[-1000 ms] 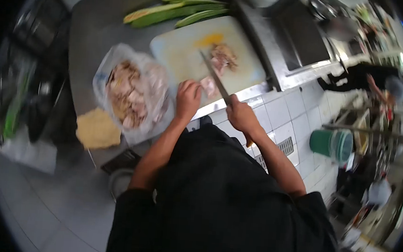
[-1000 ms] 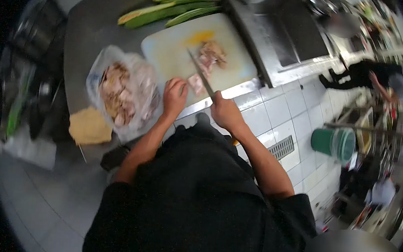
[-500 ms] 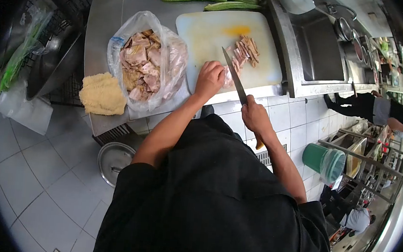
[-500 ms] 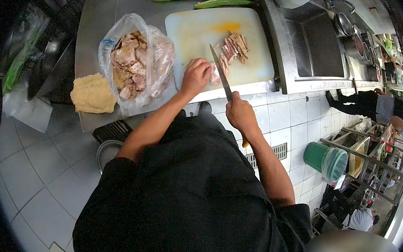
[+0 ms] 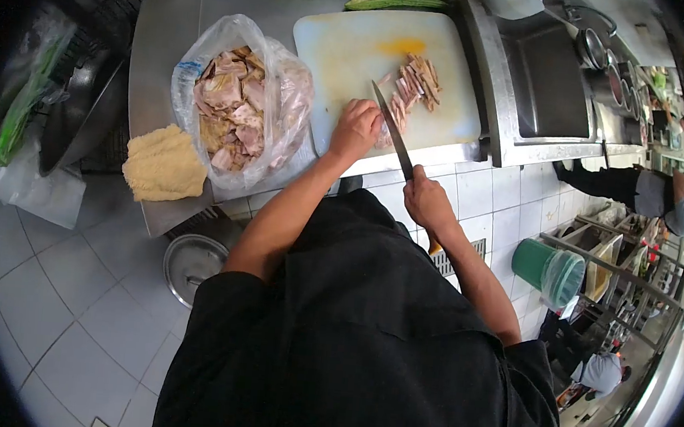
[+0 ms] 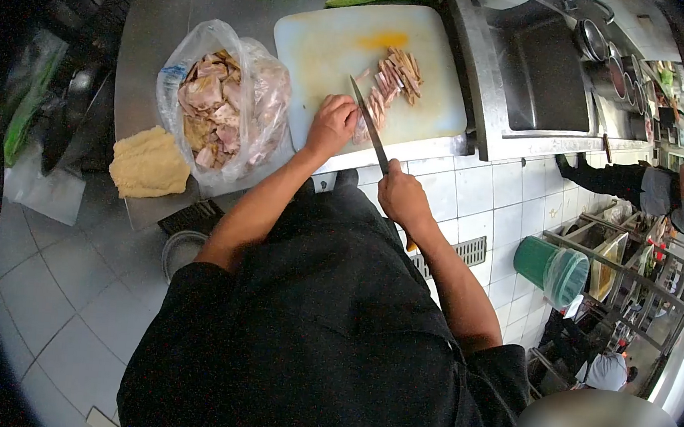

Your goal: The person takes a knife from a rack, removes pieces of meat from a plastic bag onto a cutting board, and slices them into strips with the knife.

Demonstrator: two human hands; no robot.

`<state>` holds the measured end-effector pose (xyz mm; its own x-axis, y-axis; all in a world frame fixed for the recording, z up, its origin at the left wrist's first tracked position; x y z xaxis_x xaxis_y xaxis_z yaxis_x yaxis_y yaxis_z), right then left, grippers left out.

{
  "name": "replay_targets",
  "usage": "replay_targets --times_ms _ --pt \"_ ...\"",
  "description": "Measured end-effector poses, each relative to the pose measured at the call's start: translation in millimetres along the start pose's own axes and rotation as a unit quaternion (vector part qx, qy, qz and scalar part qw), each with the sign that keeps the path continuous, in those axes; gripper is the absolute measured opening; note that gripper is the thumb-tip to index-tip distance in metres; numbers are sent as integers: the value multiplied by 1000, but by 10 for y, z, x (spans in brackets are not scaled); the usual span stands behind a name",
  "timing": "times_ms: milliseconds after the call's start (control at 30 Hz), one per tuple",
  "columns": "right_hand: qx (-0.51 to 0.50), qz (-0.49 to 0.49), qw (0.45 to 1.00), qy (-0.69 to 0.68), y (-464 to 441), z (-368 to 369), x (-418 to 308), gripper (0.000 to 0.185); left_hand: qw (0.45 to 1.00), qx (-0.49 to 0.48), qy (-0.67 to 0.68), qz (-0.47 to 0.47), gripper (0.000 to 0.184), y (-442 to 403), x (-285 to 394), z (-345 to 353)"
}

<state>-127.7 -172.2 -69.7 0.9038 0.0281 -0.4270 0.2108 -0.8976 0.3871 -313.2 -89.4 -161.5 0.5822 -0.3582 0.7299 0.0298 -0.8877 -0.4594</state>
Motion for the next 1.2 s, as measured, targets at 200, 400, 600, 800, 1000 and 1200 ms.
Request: replay_targets --times_ms 200,400,600,800,1000,1200 --pt "-52 -77 994 62 -121 409 297 47 998 -51 -2 -22 18 123 -149 75" --pt "-52 42 996 -55 -250 10 -60 26 998 -63 -15 13 11 10 47 -2" --pt "-10 10 997 -76 -629 225 -86 29 997 -75 -2 8 10 -19 42 -34" --pt "38 -13 997 -66 -1142 319 -119 34 997 -78 -1 12 11 1 48 -24" --pt "-48 -79 996 1 -1624 270 86 49 998 -67 -12 -10 15 98 -160 92" --pt "-49 -27 998 -31 -907 -211 -199 30 998 45 31 -22 8 67 -30 -202"
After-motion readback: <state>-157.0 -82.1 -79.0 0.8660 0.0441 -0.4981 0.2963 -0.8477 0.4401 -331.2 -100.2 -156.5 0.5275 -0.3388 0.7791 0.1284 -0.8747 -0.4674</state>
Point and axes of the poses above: each hand's wrist, its own y-axis away from the middle knuckle, its own z-axis out of the palm, x = y × z, the point moved 2 cm from there along -y, towards the middle knuckle, and after that the axes turned 1 degree about x, right-handed, at the moved point
